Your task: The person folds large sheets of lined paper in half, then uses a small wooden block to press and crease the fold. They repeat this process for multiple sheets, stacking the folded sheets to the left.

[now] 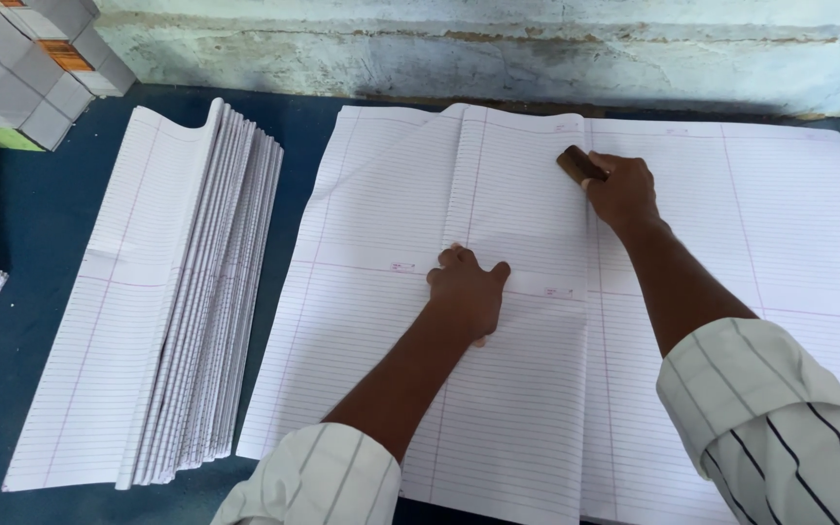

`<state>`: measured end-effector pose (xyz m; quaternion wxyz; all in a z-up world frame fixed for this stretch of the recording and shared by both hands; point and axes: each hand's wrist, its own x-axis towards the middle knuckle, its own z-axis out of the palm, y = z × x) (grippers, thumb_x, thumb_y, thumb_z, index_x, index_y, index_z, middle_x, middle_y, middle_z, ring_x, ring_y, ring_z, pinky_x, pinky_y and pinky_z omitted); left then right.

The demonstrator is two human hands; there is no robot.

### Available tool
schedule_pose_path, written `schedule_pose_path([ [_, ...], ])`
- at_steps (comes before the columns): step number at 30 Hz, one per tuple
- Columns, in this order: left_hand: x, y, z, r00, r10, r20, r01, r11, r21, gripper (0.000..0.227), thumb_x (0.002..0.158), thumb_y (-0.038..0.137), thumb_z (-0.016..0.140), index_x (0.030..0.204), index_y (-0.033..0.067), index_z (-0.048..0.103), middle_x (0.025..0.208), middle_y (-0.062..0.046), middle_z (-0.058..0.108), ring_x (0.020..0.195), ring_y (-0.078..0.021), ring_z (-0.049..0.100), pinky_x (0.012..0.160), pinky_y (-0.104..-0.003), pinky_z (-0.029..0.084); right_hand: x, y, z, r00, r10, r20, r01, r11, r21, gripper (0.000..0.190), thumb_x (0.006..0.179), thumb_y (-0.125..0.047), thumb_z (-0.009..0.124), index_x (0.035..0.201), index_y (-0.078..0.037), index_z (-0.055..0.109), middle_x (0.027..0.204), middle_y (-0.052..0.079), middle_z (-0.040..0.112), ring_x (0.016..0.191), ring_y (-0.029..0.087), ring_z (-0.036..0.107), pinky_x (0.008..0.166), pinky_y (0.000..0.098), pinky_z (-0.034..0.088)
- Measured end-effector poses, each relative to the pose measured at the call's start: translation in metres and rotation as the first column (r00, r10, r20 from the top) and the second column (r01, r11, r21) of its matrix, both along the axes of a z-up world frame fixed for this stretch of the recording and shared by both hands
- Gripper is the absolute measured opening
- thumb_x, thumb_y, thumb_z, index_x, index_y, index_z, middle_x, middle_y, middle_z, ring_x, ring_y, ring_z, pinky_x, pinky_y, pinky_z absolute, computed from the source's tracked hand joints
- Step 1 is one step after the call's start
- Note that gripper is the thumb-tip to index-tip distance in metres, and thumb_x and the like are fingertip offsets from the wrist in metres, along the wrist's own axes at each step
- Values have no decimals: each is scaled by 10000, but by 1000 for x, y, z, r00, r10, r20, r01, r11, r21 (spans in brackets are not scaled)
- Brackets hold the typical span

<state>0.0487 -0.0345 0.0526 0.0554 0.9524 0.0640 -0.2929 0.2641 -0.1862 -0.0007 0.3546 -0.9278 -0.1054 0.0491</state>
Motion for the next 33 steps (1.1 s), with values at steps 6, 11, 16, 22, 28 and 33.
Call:
schedule_pose_path([
  [6, 1, 1, -3, 1000, -10, 3, 10, 1000, 0, 1051, 725, 231, 946, 1557, 196, 306, 1599, -424, 128, 1476, -553, 221, 1082, -592, 450, 19, 6, -7, 999, -39, 8, 39, 999, 7, 462, 925, -120, 733, 1377, -162, 647, 1358, 128, 648, 1205, 278, 640, 1056, 391, 498],
  [11, 1, 2, -3, 1000, -18, 6, 18, 1000, -9, 1065, 726, 217, 945, 1566, 200, 290, 1586, -430, 140, 1473, -557, 214, 1079, -600, 445, 35, 8, -11, 999, -27, 36, 27, 1000, -8, 469, 924, -122, 744, 1380, -153, 644, 1360, 134, 648, 1216, 287, 632, 1057, 397, 493],
  [16, 2, 1, -2, 1000, -18, -3, 18, 1000, -7, 1058, 738, 227, 934, 1571, 205, 282, 1581, -432, 147, 1472, -566, 208, 1074, -597, 451, 47, 11, -14, 998, -25, 51, 26, 999, -23, 470, 921, -125, 750, 1379, -149, 644, 1364, 138, 640, 1224, 293, 622, 1059, 402, 488],
  [22, 2, 1, -1, 1000, -12, -6, 12, 1000, -24, 1071, 744, 187, 920, 1586, 209, 257, 1593, -432, 111, 1474, -559, 209, 1079, -597, 445, 61, 14, -18, 999, -39, 35, 40, 999, -18, 470, 932, -127, 738, 1391, -144, 636, 1371, 140, 641, 1228, 296, 628, 1061, 402, 495],
  [28, 0, 2, -3, 1000, -19, 13, 19, 999, -27, 1062, 756, 156, 908, 1593, 199, 256, 1590, -445, 92, 1468, -579, 199, 1089, -614, 420, 81, 15, -28, 996, -54, 73, 56, 998, -19, 477, 925, -133, 751, 1387, -113, 631, 1348, 153, 651, 1221, 304, 627, 1054, 397, 491],
  [33, 0, 1, -4, 1000, -17, 19, 17, 1000, -18, 1067, 760, 159, 901, 1598, 208, 242, 1594, -436, 96, 1474, -573, 194, 1079, -600, 438, 93, 16, -37, 990, -48, 131, 56, 997, -59, 489, 920, -147, 767, 1387, -86, 630, 1321, 182, 660, 1200, 323, 642, 1043, 399, 496],
])
